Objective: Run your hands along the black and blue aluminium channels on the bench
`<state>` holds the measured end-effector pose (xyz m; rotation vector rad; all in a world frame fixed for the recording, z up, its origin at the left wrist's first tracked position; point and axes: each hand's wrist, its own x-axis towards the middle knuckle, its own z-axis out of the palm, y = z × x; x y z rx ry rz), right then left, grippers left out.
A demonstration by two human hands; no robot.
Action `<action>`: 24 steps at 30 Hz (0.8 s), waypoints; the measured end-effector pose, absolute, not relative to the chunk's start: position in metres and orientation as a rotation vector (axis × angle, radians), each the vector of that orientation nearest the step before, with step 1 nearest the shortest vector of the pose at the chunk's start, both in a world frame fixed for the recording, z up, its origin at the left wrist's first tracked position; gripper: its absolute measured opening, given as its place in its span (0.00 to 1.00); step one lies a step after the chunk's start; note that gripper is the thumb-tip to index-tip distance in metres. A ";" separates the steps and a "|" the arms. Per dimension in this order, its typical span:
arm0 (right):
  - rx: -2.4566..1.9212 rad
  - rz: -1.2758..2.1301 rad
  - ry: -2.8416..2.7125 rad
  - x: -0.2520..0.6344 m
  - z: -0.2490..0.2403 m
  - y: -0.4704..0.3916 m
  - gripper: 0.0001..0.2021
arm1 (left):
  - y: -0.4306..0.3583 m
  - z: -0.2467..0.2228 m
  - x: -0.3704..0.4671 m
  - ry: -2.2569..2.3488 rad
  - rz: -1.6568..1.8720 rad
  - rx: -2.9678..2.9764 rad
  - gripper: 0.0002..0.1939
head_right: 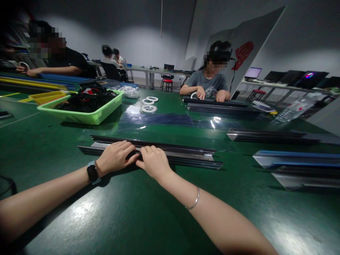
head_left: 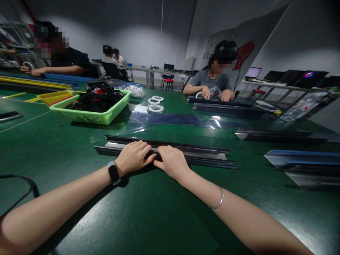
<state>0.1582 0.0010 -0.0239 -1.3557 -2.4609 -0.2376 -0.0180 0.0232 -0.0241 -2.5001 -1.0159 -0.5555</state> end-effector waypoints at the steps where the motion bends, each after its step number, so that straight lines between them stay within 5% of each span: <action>1: -1.331 -0.224 -2.475 0.157 -0.024 0.001 0.11 | 0.024 -0.024 -0.019 -1.018 -0.535 -2.519 0.16; 8: -1.367 -0.227 -2.478 0.154 -0.028 0.003 0.15 | 0.028 -0.029 -0.021 -1.033 -0.525 -2.604 0.17; 24: -1.467 -0.195 -2.563 0.153 -0.018 0.003 0.08 | 0.030 -0.024 -0.013 -1.069 -0.436 -2.619 0.21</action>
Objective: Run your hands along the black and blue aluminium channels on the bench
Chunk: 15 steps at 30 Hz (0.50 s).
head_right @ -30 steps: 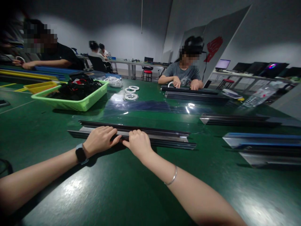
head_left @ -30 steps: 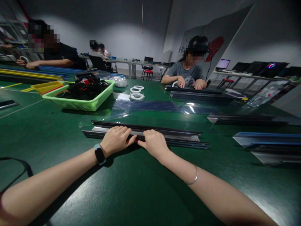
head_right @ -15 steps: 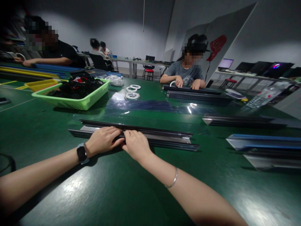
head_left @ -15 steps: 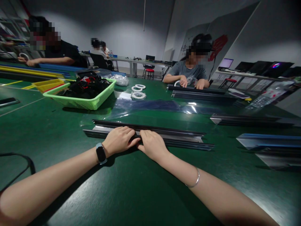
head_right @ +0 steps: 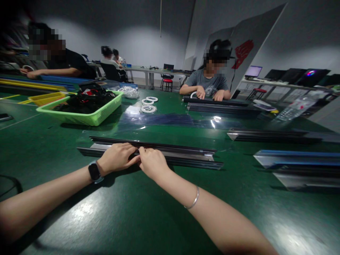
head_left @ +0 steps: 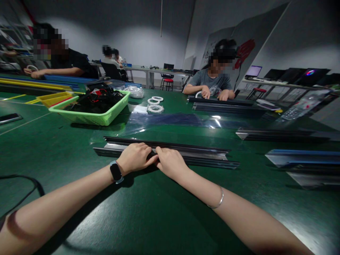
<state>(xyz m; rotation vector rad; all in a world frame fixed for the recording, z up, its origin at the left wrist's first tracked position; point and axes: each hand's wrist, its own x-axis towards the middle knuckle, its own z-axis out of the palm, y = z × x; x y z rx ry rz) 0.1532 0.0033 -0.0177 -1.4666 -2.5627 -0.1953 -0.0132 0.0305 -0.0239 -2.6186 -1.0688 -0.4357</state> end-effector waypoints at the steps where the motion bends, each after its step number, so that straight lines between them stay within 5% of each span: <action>1: -1.459 -0.199 -2.554 0.153 -0.018 0.002 0.09 | 0.030 -0.024 -0.013 -1.070 -0.440 -2.615 0.20; 15: -1.616 -0.287 -2.382 0.155 -0.020 -0.009 0.13 | 0.024 -0.028 -0.013 -1.139 -0.531 -2.504 0.20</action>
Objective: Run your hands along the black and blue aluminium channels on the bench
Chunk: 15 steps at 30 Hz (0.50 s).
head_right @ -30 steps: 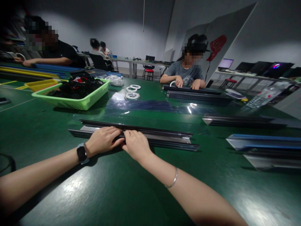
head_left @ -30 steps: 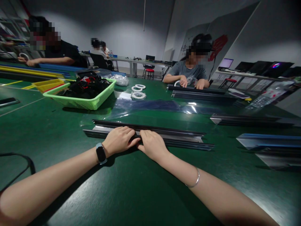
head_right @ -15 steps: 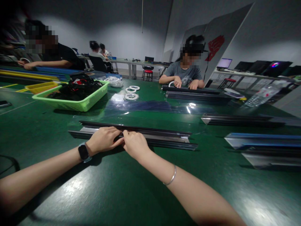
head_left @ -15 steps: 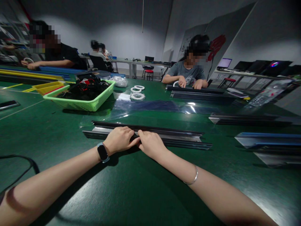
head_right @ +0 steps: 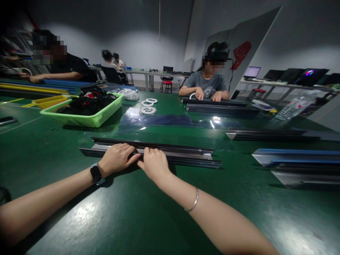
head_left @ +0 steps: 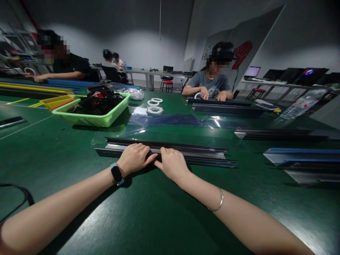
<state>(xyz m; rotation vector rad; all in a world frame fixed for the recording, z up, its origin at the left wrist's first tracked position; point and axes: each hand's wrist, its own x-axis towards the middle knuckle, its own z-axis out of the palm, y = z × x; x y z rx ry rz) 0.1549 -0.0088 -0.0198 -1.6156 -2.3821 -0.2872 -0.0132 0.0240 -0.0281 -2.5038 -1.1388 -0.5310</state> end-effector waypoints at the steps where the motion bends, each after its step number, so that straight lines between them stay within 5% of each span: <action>1: -1.626 -0.284 -2.380 0.155 -0.020 -0.008 0.14 | 0.024 -0.028 -0.013 -1.140 -0.529 -2.504 0.20; 15: -1.597 -0.287 -2.469 0.157 -0.016 0.000 0.15 | 0.028 -0.022 -0.011 -1.063 -0.431 -2.544 0.20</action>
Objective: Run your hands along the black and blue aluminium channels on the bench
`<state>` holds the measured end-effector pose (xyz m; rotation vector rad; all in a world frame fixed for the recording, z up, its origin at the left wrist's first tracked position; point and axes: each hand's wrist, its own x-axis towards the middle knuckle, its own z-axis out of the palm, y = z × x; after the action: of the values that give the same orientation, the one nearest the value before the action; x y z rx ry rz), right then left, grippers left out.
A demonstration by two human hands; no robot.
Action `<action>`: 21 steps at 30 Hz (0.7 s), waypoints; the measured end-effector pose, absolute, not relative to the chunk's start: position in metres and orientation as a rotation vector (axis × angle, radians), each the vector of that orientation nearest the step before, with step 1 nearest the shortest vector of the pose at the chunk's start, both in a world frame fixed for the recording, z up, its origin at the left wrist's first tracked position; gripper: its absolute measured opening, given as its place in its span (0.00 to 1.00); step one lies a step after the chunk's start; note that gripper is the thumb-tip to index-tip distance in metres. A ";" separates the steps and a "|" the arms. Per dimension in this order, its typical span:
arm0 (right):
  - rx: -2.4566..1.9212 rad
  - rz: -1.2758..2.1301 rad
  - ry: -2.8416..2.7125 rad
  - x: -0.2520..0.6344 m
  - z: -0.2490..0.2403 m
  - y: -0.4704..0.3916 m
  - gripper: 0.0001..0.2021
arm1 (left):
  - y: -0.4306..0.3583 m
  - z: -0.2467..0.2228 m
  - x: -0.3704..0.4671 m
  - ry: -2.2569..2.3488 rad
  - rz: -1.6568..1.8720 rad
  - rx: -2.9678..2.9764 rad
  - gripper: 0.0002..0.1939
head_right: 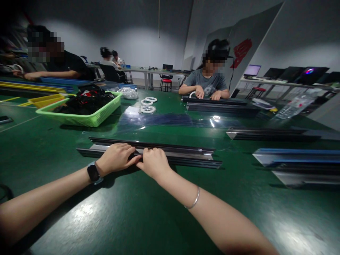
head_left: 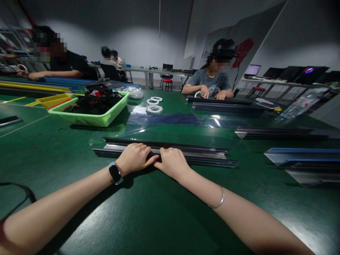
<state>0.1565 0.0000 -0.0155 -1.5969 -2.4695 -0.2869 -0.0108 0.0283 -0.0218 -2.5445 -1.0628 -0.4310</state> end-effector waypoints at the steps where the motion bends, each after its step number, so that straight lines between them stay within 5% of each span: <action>1: -1.585 -0.294 -2.455 0.157 -0.017 -0.001 0.15 | 0.028 -0.023 -0.012 -1.059 -0.440 -2.534 0.20; 21: -1.362 -0.299 -2.460 0.157 -0.028 0.005 0.13 | 0.029 -0.032 -0.012 -0.916 -0.533 -2.515 0.13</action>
<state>0.1570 0.0054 -0.0281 -1.3625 -2.4599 -0.2992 -0.0115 0.0286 -0.0318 -2.5147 -0.9160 -0.5334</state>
